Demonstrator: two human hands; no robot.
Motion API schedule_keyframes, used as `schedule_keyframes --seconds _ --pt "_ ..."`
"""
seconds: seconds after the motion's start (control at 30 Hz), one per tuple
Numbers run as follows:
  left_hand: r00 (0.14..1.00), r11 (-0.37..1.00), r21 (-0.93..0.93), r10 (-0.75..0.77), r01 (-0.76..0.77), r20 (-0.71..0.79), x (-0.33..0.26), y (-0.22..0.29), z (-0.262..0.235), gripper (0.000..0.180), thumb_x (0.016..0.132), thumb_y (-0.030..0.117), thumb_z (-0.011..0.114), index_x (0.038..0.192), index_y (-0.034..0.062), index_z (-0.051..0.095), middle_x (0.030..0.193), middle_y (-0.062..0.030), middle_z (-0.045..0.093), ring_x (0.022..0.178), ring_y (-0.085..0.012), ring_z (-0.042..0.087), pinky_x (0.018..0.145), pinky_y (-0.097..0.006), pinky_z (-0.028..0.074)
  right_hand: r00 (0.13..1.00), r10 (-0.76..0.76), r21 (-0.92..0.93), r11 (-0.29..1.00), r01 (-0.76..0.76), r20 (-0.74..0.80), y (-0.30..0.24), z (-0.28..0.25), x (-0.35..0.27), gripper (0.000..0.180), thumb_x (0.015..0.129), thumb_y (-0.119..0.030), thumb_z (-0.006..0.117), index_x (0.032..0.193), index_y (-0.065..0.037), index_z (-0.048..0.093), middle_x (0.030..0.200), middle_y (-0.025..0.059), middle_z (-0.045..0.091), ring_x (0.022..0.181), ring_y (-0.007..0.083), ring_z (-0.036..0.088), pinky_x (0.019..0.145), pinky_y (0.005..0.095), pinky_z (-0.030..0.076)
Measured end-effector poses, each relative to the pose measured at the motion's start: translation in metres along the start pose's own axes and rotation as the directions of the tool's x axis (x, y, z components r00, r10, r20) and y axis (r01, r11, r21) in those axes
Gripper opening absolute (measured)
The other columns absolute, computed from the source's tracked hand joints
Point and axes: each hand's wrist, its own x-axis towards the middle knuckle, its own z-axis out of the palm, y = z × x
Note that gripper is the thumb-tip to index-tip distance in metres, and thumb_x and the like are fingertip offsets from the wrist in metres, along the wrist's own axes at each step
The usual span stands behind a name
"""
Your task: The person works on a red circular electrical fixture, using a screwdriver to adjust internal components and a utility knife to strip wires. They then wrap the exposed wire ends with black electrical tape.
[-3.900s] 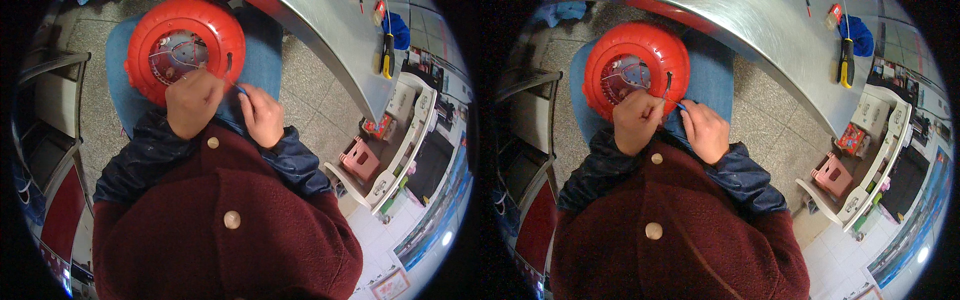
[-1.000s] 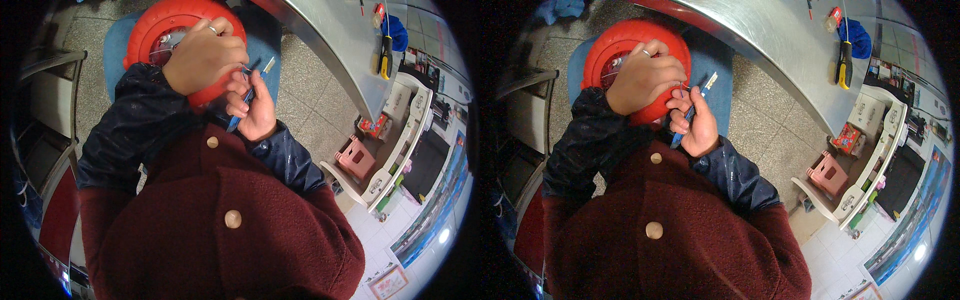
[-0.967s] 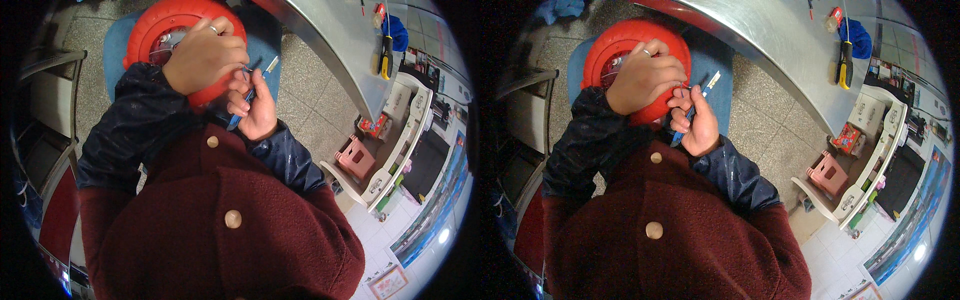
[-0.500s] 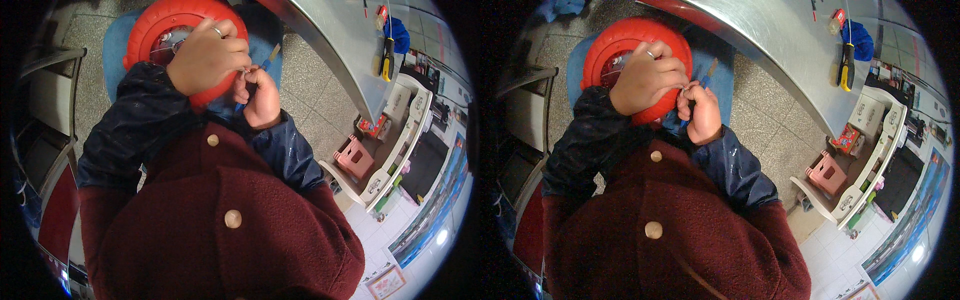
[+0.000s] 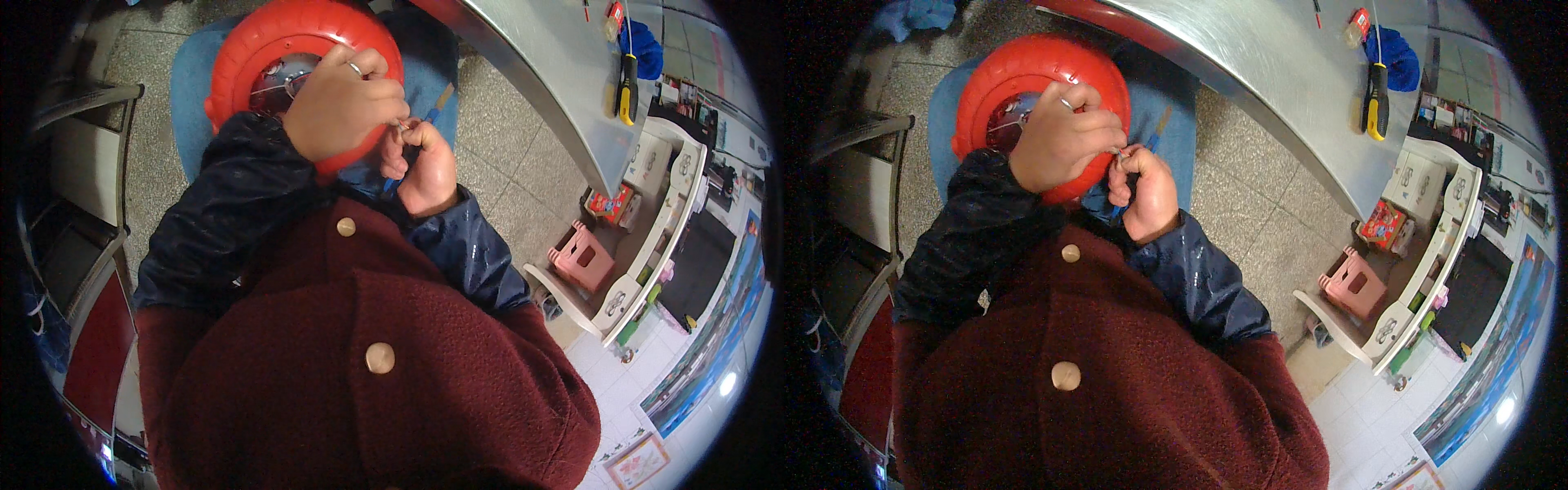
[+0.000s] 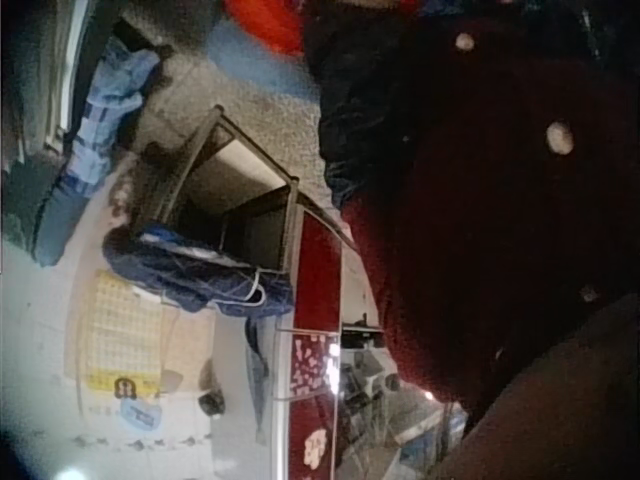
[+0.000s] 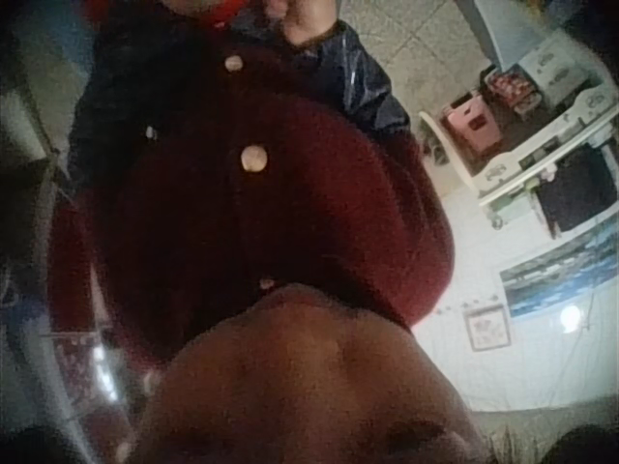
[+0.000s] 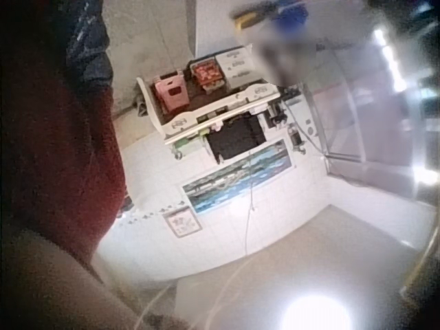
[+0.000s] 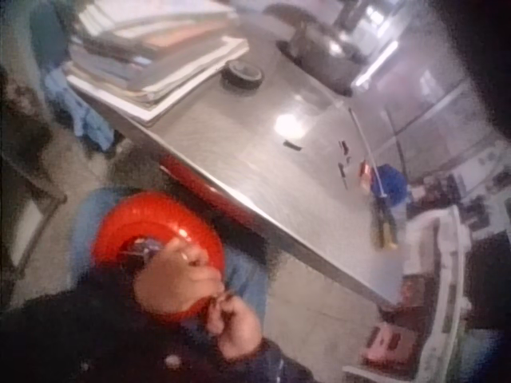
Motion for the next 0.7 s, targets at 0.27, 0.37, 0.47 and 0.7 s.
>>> schedule_keyframes --seconds 0.27,0.37,0.47,0.7 --pt "1.0 1.0 -0.018 0.01 -0.01 -0.027 0.0 0.002 0.0 0.015 0.077 0.017 0.068 0.092 0.0173 0.073 0.1 0.0071 0.069 0.097 -0.0203 0.057 0.087 -0.04 0.042 0.999 0.019 0.053 0.998 -0.021 0.049 0.003 -0.007 -0.009 0.004 0.084 -0.012 0.052 0.083 -0.008 0.051 0.066 0.0048 0.047 0.055 0.0145 0.038 0.05 0.0287 0.031" --pt "0.999 0.999 0.041 -0.022 0.023 -0.025 0.004 -0.006 -0.006 0.013 0.08 0.018 0.069 0.092 0.0174 0.073 0.1 0.0065 0.069 0.099 -0.021 0.057 0.087 -0.041 0.042 0.998 0.006 0.049 0.999 -0.009 0.06 0.009 -0.011 -0.025 0.005 0.086 -0.013 0.051 0.084 -0.009 0.051 0.066 0.005 0.046 0.055 0.0146 0.038 0.05 0.0289 0.031" --pt "0.999 0.999 0.016 -0.032 0.032 0.001 0.005 -0.009 -0.007 0.013 0.082 0.019 0.069 0.095 0.0177 0.072 0.099 0.0065 0.068 0.1 -0.0217 0.057 0.088 -0.041 0.041 0.997 -0.071 0.051 0.996 0.07 0.022 0.006 -0.014 -0.057 0.012 0.09 -0.017 0.053 0.085 -0.006 0.051 0.075 0.008 0.051 0.054 0.0139 0.038 0.05 0.0283 0.031" --pt "0.992 0.996 -0.031 -0.092 0.089 -0.088 0.003 0.0 -0.006 0.018 0.081 0.018 0.073 0.099 0.0159 0.072 0.102 0.0028 0.066 0.104 -0.0246 0.057 0.093 -0.043 0.04 0.263 -0.913 -0.813 -0.113 0.571 0.311 -0.125 0.013 -0.071 0.011 0.086 -0.004 0.076 0.089 -0.002 0.066 0.084 0.0019 0.065 0.074 0.0083 0.055 0.067 0.0244 0.045"
